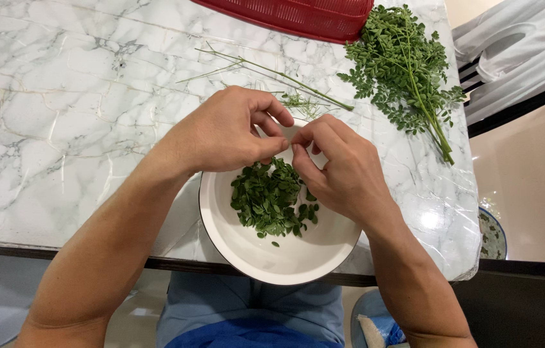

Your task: The person strips leaves from stems by hand and places the leaves into a white bowl on a marble-patterned table.

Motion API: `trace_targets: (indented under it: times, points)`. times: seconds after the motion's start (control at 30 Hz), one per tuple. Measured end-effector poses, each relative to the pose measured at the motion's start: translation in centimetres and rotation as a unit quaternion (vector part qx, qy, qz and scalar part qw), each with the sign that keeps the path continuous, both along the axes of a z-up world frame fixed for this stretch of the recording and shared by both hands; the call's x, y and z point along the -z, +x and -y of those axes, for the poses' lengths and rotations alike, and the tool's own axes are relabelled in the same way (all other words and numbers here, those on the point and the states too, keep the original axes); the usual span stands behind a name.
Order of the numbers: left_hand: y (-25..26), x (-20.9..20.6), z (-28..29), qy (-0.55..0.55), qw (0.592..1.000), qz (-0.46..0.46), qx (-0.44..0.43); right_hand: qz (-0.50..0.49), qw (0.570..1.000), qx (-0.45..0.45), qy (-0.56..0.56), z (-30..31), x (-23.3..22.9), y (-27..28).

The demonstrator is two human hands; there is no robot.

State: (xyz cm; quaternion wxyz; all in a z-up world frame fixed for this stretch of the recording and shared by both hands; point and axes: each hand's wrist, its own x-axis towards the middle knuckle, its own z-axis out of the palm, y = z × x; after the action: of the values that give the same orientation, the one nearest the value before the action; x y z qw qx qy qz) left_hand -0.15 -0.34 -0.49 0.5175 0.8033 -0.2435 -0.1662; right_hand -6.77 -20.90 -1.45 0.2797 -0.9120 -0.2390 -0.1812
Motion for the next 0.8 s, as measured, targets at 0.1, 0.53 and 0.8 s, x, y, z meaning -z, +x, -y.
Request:
trace_targets:
  times: [0.1, 0.53, 0.8]
  points:
    - [-0.1, 0.1, 0.2, -0.010, 1.000, 0.010, 0.016, 0.009, 1.000, -0.001, -0.003, 0.0, 0.0, 0.0]
    - [-0.8, -1.8, 0.0, 0.114, 0.993, 0.023, 0.000, 0.073, 0.992, 0.094, 0.031, 4.8, 3.0, 6.7]
    - [-0.6, -1.0, 0.2, 0.215, 0.974, 0.062, 0.031, -0.092, 0.987, 0.125, 0.037, 6.6, 5.3, 9.9]
